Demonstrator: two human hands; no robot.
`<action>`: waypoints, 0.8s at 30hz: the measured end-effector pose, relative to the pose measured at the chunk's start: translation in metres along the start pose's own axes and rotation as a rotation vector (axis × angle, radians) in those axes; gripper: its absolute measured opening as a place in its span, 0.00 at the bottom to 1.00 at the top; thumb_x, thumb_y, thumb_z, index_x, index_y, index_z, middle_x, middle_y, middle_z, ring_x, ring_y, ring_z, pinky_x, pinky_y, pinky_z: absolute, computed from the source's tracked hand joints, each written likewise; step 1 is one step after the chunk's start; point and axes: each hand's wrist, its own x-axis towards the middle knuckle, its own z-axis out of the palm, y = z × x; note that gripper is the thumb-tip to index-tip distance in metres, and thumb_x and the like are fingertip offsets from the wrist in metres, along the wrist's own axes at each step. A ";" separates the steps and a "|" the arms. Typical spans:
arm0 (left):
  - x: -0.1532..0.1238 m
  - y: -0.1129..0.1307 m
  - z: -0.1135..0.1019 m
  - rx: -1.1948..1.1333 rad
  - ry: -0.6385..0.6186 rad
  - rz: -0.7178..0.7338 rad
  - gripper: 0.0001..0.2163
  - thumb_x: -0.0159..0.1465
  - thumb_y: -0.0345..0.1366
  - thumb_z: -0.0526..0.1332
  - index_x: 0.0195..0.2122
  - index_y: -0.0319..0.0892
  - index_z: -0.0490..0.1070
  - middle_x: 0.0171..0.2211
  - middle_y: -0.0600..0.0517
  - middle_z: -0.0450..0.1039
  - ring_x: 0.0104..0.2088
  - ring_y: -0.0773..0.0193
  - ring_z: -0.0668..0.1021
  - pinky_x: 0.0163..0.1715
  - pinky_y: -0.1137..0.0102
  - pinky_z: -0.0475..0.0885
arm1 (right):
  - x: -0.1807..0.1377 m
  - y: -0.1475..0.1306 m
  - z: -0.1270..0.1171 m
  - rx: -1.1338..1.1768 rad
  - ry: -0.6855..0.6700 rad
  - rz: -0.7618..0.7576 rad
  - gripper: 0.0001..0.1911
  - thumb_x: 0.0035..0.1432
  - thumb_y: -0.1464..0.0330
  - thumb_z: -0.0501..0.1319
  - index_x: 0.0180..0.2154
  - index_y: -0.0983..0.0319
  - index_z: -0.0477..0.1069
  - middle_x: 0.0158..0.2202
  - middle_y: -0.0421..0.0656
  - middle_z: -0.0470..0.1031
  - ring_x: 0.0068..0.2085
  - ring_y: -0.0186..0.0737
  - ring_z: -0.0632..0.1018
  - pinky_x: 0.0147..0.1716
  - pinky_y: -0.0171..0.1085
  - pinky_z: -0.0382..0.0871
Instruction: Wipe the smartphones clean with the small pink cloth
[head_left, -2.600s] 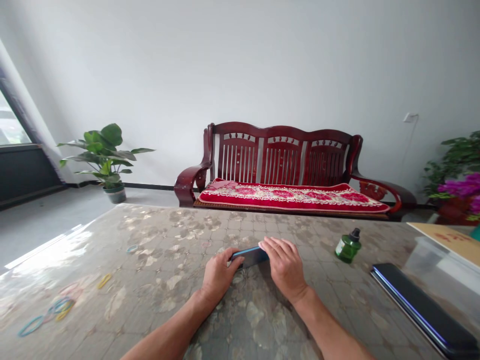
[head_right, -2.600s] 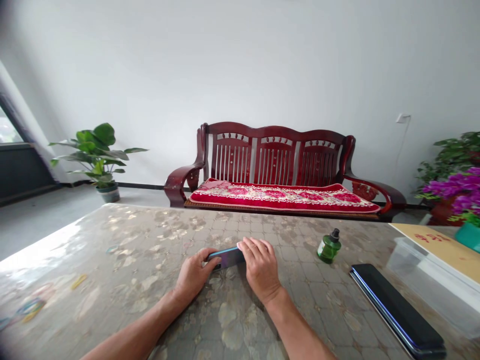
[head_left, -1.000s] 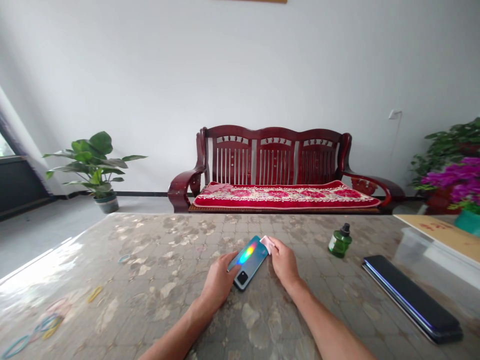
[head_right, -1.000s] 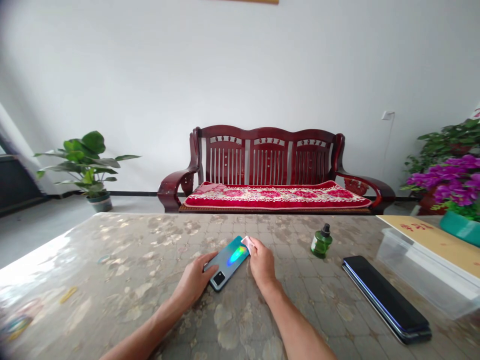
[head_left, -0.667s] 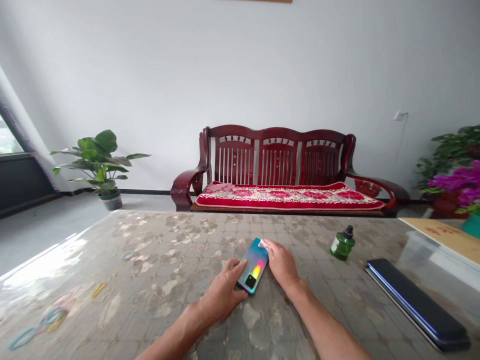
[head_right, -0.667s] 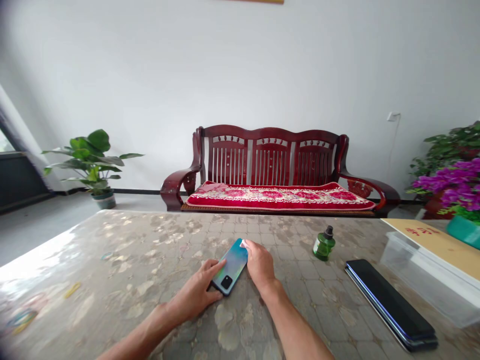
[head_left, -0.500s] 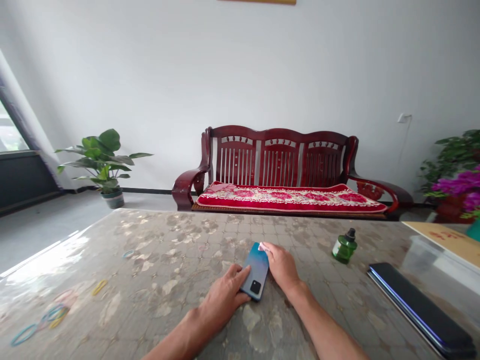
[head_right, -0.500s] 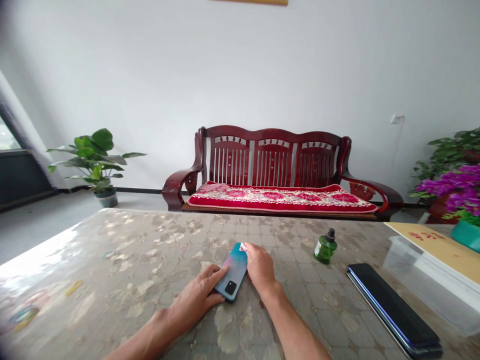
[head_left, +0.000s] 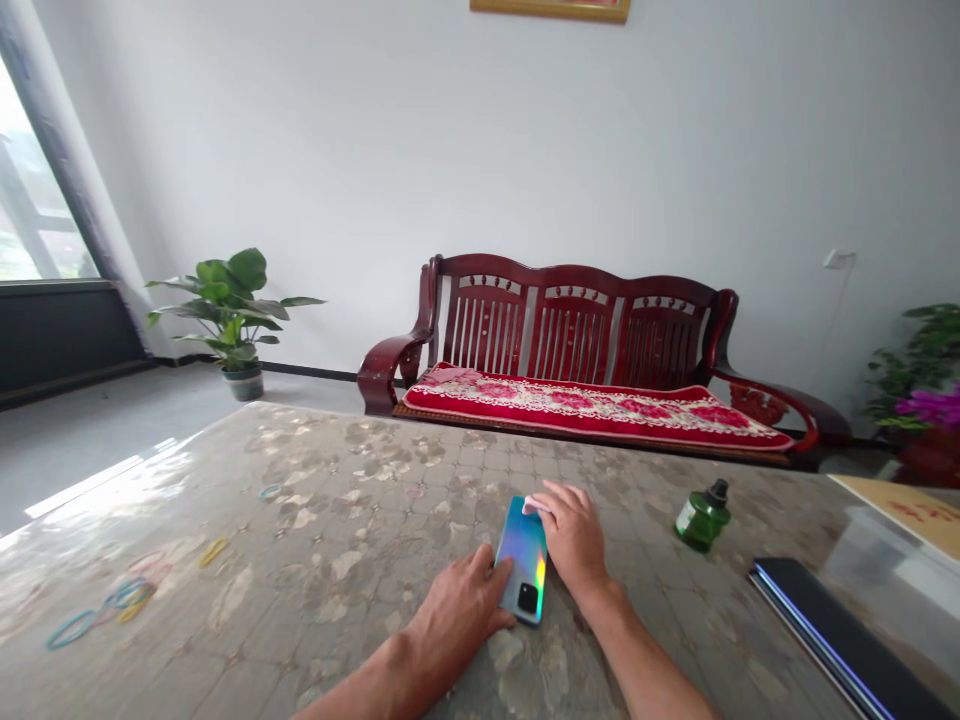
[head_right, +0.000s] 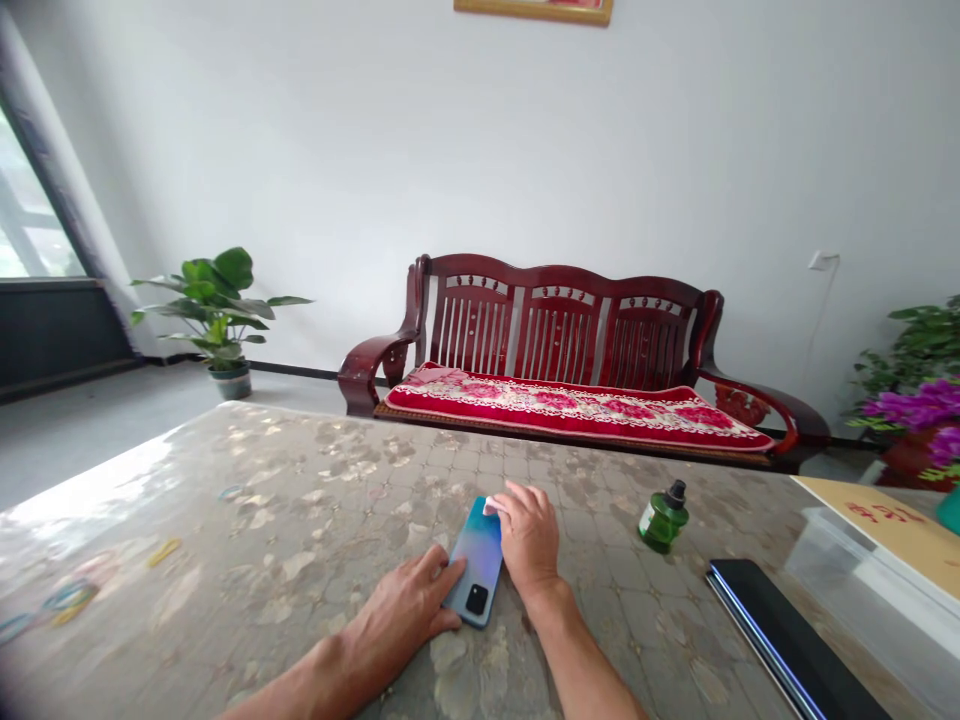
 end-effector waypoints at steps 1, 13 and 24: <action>0.000 0.000 0.001 0.008 0.010 0.011 0.22 0.63 0.43 0.65 0.57 0.46 0.66 0.49 0.47 0.71 0.46 0.53 0.77 0.48 0.62 0.74 | 0.002 -0.001 -0.002 -0.035 0.036 -0.034 0.10 0.61 0.72 0.61 0.40 0.55 0.79 0.46 0.43 0.78 0.47 0.45 0.73 0.48 0.41 0.65; 0.002 0.000 0.010 0.029 0.134 0.101 0.18 0.62 0.47 0.66 0.48 0.42 0.70 0.47 0.46 0.71 0.47 0.51 0.74 0.49 0.58 0.72 | -0.008 -0.028 -0.019 -0.205 -0.342 -0.203 0.15 0.63 0.76 0.55 0.44 0.57 0.76 0.40 0.42 0.77 0.43 0.42 0.72 0.45 0.36 0.63; 0.002 -0.004 0.014 0.006 0.203 0.208 0.12 0.68 0.44 0.59 0.46 0.41 0.69 0.45 0.48 0.72 0.44 0.56 0.75 0.48 0.62 0.71 | -0.009 -0.026 -0.015 -0.189 -0.403 -0.185 0.22 0.62 0.78 0.51 0.50 0.55 0.75 0.51 0.43 0.78 0.50 0.43 0.76 0.51 0.43 0.65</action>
